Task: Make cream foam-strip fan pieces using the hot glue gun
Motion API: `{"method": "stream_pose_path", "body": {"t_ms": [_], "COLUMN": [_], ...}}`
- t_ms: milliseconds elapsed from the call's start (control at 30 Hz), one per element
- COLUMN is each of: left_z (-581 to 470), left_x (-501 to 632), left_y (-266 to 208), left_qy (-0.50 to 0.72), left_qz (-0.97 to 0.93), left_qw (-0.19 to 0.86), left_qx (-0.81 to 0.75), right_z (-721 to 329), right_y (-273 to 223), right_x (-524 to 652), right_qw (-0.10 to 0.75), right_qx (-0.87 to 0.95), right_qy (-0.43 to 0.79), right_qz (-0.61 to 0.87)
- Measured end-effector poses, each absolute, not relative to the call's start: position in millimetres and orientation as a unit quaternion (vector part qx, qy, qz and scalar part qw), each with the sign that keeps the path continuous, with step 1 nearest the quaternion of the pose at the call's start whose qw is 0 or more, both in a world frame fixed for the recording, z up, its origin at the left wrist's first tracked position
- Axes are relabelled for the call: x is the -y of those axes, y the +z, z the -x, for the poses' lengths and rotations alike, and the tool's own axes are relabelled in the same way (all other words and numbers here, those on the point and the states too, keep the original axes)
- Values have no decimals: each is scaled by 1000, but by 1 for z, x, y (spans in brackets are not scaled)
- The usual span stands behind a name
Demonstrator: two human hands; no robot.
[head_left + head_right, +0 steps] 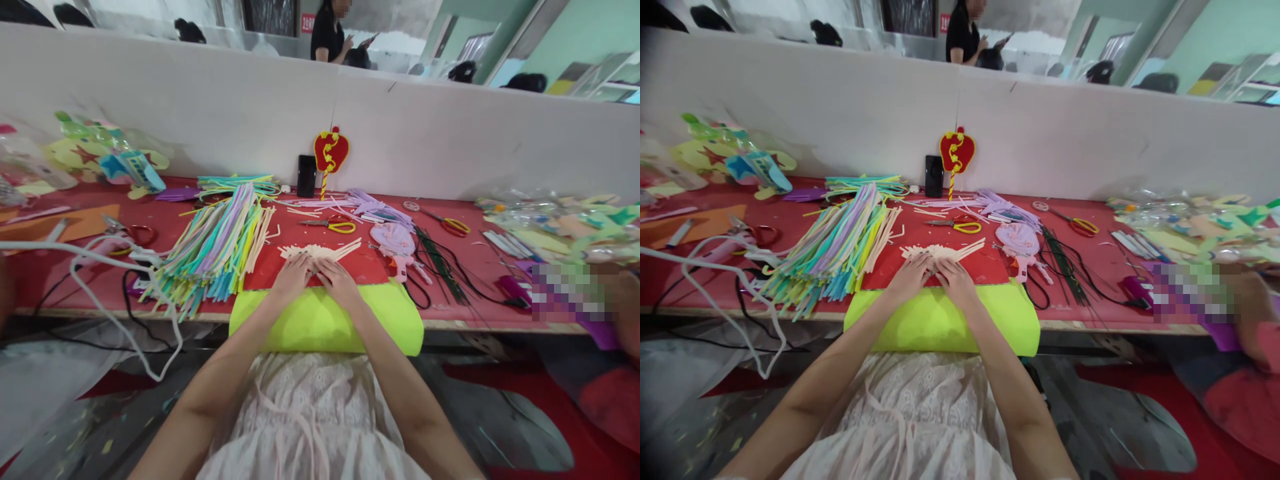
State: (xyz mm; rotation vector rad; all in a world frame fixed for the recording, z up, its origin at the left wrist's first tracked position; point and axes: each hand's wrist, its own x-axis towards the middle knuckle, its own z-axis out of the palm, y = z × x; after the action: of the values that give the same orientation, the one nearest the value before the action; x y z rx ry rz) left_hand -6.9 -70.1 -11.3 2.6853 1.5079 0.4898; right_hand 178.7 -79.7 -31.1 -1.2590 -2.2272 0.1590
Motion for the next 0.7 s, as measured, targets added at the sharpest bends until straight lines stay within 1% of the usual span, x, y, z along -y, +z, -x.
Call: {"method": "stream_pose_path", "body": {"t_ms": [167,300,467,700], "left_z": [10,11,14,14], "left_x": [63,58,55,52], "left_y": [-7,-11,-17,-23], "left_qy": [151,172,204,242], "left_qz": [-865,-865,-868,-849], "left_qw": [31,54,73,82], "left_qx": [-478,-469,-447,-463], "right_z": [-179,-179,-181,-182], "right_y": [-30,-29,-30,-33], "right_x": [80,81,81,84], "right_qw": [291,303,334,299], "right_qx": [832,822,775,746], "right_qy": [60,68,44,39], "right_qz": [469,477,534,593]}}
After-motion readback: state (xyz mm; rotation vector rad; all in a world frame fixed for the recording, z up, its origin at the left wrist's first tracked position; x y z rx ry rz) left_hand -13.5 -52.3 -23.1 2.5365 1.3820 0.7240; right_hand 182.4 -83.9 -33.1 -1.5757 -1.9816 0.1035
